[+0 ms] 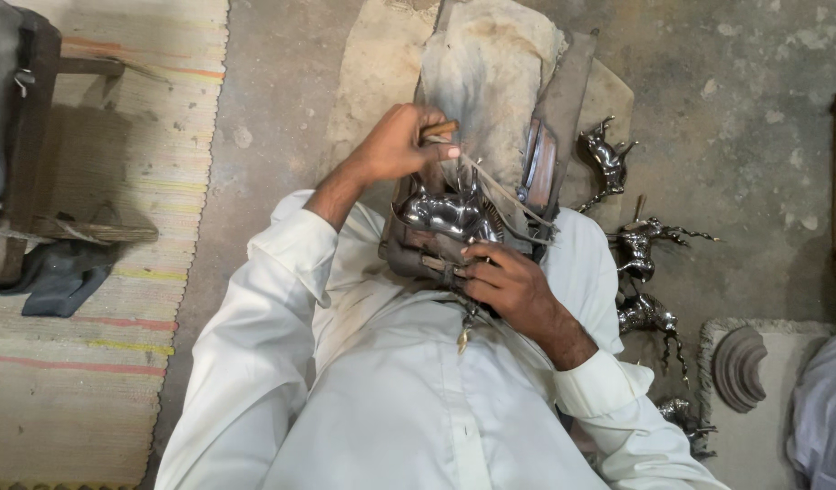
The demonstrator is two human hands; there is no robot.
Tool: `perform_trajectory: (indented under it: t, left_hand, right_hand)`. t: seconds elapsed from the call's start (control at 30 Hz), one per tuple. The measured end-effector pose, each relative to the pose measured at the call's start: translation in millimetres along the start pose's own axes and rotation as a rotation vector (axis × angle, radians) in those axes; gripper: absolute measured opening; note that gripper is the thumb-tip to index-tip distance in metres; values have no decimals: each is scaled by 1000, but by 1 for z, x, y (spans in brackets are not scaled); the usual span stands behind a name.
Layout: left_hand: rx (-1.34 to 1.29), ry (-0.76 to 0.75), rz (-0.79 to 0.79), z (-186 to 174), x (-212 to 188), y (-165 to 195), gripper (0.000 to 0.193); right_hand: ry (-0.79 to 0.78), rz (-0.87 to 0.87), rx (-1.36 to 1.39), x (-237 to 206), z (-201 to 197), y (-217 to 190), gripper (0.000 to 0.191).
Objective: The person sits on the floor with a silver metal horse figurine held against a leather sandbag cushion on their lap. They hold a small punch against the figurine's surface and strike it with a wooden mallet, repositioning the punch repeatedly to work the metal, then turn the figurine over and continue hammering other areas.
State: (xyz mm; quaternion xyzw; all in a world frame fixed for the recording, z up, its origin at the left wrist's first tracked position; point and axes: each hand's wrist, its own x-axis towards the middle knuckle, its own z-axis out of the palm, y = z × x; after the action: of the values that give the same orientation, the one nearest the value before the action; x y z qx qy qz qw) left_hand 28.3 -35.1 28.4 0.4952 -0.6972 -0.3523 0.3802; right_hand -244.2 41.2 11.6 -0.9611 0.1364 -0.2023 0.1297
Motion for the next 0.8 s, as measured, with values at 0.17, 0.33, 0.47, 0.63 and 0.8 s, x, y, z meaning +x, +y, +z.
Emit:
perform_trajectory:
  t: [0.17, 0.33, 0.47, 0.63, 0.8]
  left_hand:
    - [168, 35, -91, 11, 8, 3, 34]
    - [284, 112, 150, 15, 26, 1, 33]
    - [69, -9, -115, 13, 18, -8, 31]
    - [264, 36, 96, 4, -8, -20, 36]
    - [304, 114, 4, 7, -26, -27, 33]
  right_hand:
    - [-20, -20, -34, -2, 6, -2, 6]
    - [-9, -26, -17, 2, 17, 0, 6]
    - [54, 85, 39, -2, 22, 4, 10]
    - [103, 136, 12, -6, 29, 2, 11]
    - [134, 85, -46, -7, 35, -5, 8]
